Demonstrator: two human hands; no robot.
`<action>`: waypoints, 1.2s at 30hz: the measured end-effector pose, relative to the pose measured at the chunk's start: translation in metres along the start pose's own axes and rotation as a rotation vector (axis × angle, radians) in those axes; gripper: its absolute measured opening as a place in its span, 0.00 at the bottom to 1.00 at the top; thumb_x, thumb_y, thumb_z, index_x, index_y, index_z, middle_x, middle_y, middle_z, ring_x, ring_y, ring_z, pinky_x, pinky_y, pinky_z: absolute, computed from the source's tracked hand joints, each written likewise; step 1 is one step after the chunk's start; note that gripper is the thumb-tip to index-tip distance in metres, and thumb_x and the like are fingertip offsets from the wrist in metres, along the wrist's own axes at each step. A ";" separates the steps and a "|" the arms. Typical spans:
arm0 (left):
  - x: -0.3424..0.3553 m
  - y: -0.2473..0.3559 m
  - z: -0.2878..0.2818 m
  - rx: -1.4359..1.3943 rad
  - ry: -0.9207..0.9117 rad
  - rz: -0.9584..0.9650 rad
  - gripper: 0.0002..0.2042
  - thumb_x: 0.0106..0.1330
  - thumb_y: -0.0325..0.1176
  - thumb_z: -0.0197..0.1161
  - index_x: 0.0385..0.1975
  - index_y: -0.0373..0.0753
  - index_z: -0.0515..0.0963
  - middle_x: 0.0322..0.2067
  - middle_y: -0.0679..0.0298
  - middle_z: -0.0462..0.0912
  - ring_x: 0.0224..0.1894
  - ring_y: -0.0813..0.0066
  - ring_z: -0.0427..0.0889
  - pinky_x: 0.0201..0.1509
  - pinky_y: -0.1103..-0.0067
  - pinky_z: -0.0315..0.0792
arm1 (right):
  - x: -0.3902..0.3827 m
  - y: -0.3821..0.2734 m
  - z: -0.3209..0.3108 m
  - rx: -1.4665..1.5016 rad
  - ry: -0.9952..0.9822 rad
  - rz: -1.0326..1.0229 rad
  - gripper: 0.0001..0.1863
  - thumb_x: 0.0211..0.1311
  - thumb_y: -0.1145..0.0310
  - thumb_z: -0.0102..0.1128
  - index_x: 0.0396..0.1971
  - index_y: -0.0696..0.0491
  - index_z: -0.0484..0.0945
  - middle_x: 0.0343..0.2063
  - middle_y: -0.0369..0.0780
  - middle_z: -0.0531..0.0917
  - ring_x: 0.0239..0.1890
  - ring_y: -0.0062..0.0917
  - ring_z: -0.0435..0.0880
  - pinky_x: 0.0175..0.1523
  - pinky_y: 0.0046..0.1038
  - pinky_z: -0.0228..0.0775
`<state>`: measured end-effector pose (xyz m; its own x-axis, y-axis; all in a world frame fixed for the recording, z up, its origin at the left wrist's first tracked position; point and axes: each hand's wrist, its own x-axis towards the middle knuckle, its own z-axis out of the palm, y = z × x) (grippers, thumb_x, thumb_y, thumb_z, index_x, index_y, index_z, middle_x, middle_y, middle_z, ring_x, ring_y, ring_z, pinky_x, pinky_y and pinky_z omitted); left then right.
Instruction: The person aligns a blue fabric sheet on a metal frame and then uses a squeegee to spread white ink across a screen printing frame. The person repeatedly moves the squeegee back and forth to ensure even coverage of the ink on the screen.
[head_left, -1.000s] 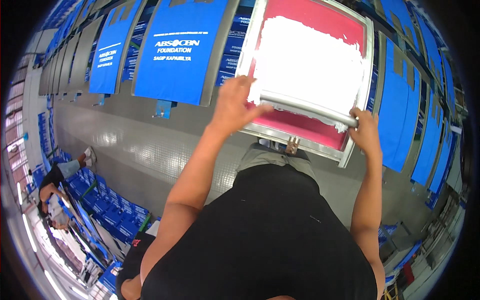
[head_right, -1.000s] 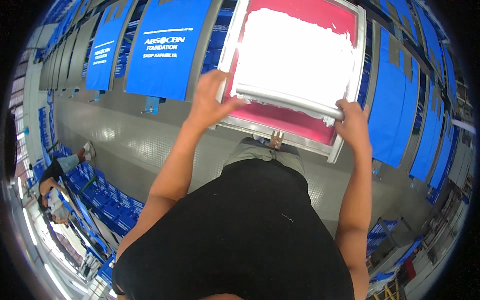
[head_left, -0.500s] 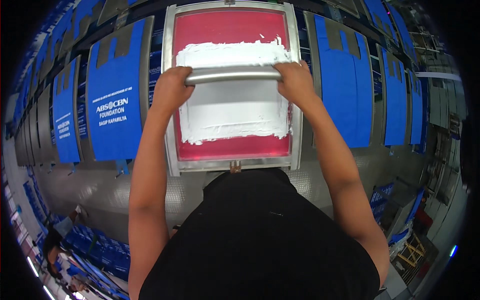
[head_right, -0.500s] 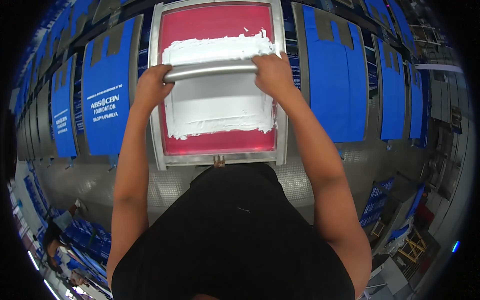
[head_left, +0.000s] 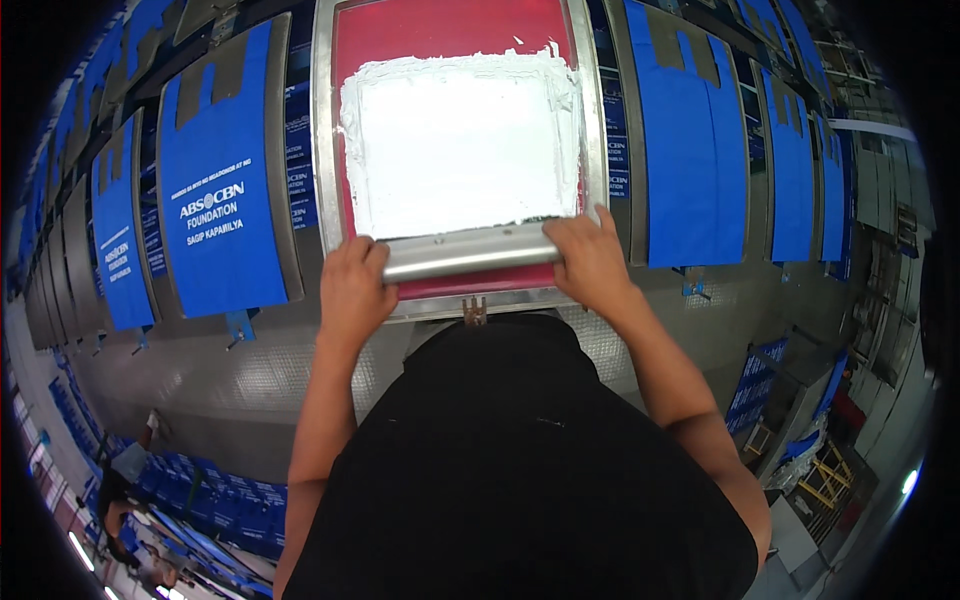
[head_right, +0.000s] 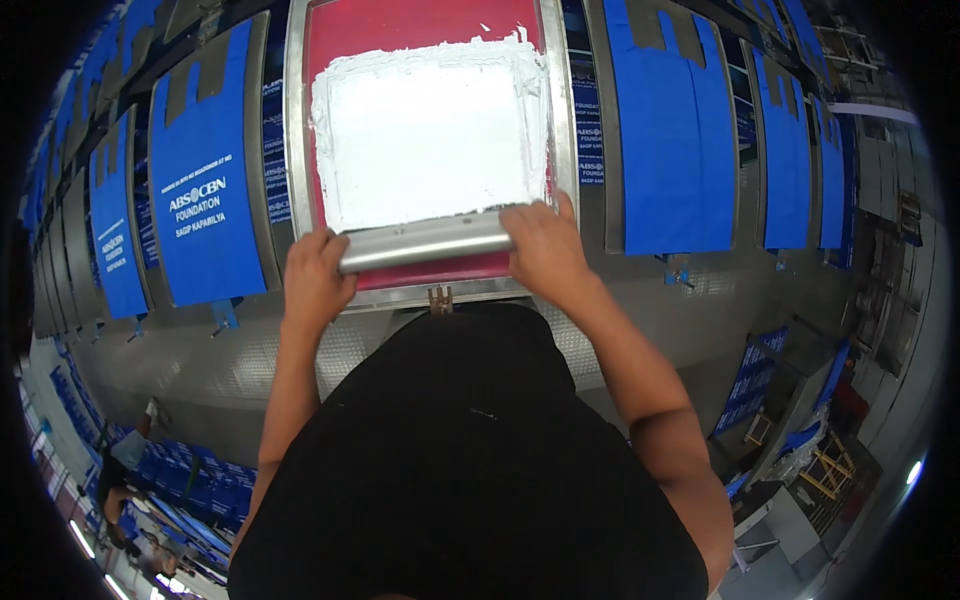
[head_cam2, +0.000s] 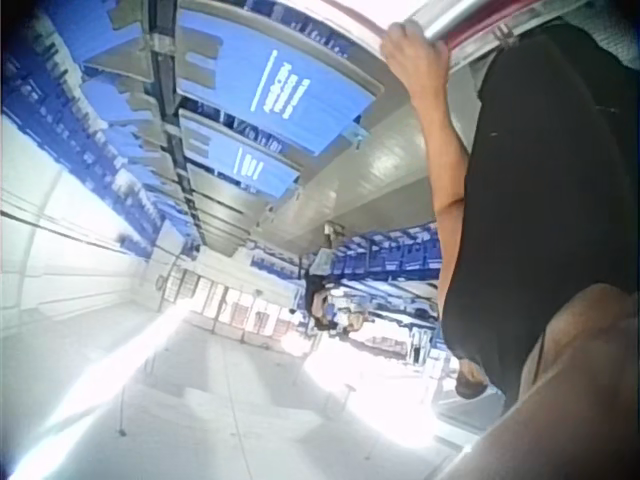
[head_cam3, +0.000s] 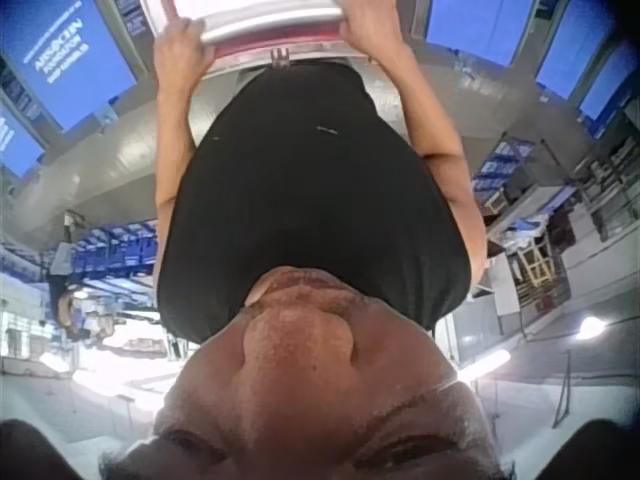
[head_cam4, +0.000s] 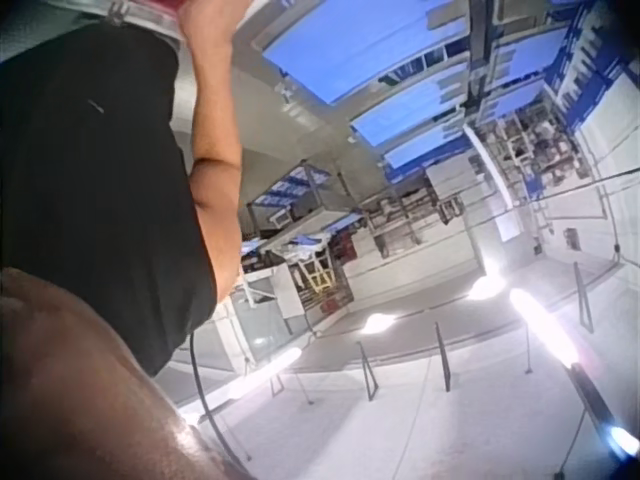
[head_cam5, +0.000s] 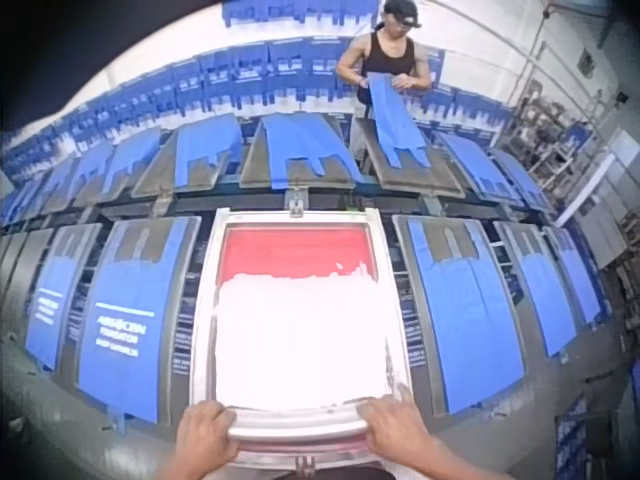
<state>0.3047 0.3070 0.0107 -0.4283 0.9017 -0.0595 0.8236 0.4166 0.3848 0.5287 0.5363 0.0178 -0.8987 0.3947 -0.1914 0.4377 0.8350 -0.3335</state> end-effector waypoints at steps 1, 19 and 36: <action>-0.007 0.004 0.002 -0.019 0.030 0.021 0.18 0.41 0.25 0.68 0.36 0.36 0.78 0.36 0.57 0.77 0.41 0.59 0.76 0.47 0.67 0.71 | -0.012 -0.005 0.007 -0.009 0.021 0.009 0.20 0.41 0.78 0.59 0.41 0.53 0.77 0.38 0.40 0.82 0.45 0.35 0.78 0.66 0.52 0.52; 0.153 -0.060 0.023 0.108 0.151 -0.113 0.18 0.45 0.29 0.69 0.41 0.44 0.82 0.32 0.52 0.82 0.36 0.51 0.82 0.40 0.64 0.76 | 0.156 0.055 0.005 -0.207 0.142 0.067 0.18 0.43 0.72 0.63 0.39 0.45 0.82 0.33 0.36 0.85 0.43 0.31 0.82 0.67 0.52 0.51; 0.143 -0.059 0.021 0.015 0.155 -0.048 0.13 0.45 0.28 0.67 0.33 0.40 0.82 0.28 0.50 0.82 0.34 0.51 0.82 0.38 0.63 0.76 | 0.148 0.053 0.002 -0.174 0.004 0.093 0.20 0.42 0.74 0.62 0.40 0.46 0.81 0.32 0.40 0.85 0.43 0.35 0.82 0.68 0.52 0.50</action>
<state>0.2025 0.4138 -0.0401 -0.5182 0.8528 0.0655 0.8060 0.4613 0.3710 0.4191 0.6380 -0.0301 -0.8547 0.4746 -0.2105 0.5079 0.8484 -0.1494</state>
